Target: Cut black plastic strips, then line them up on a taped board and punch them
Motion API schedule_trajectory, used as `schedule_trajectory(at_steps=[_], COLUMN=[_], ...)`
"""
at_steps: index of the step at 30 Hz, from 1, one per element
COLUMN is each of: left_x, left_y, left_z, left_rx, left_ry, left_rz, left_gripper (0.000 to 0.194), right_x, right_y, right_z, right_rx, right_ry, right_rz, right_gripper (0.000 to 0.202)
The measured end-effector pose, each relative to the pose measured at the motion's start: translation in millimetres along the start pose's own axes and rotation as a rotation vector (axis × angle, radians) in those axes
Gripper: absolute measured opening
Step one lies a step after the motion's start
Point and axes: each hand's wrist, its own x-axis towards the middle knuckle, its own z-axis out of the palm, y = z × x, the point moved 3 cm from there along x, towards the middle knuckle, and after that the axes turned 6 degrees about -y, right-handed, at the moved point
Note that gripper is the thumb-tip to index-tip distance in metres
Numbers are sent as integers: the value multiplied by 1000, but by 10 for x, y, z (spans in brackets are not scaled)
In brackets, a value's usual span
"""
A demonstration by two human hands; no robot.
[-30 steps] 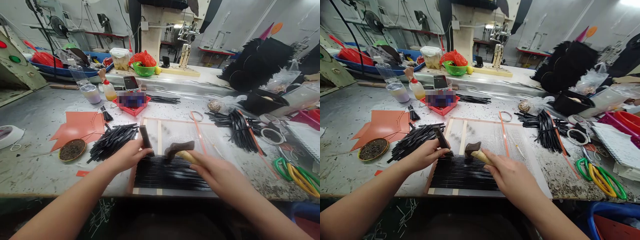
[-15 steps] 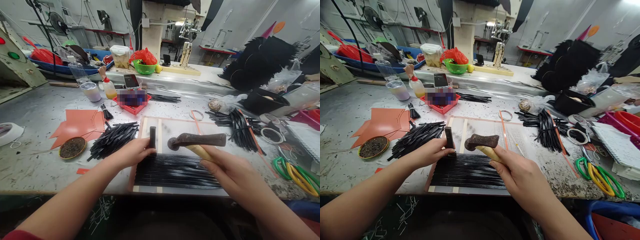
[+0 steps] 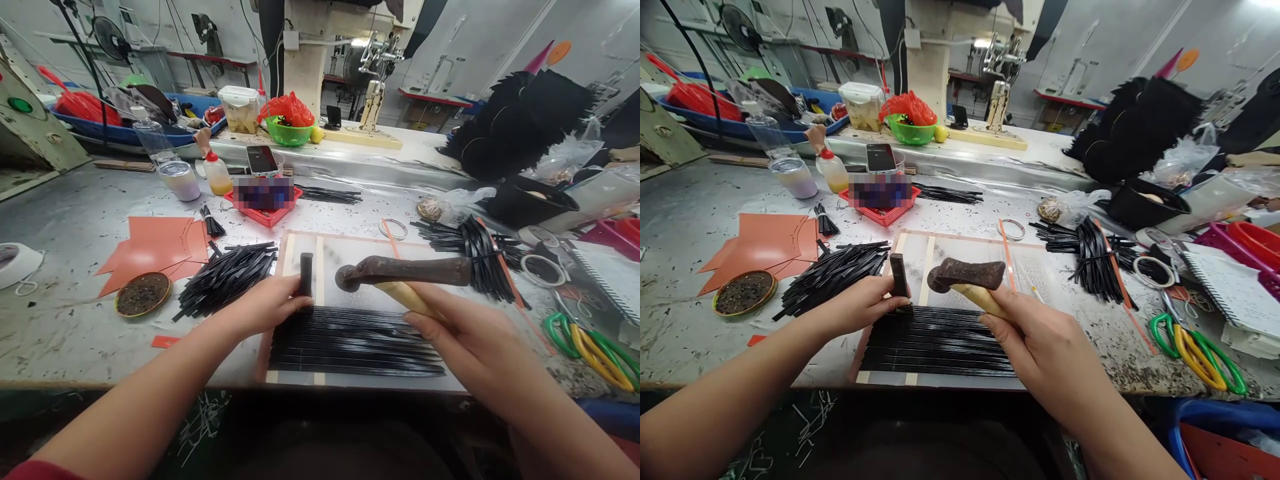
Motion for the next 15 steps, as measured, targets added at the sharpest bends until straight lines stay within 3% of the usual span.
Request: schedule_trajectory(at_steps=[15], left_x=[-20], left_y=[33], left_z=[-15], left_rx=[65], left_ry=[18], left_rz=[3], left_gripper=[17], right_x=[58], right_y=[-62], right_z=[-30], right_rx=[-30], right_ry=[39], right_rz=[-31], right_gripper=[21])
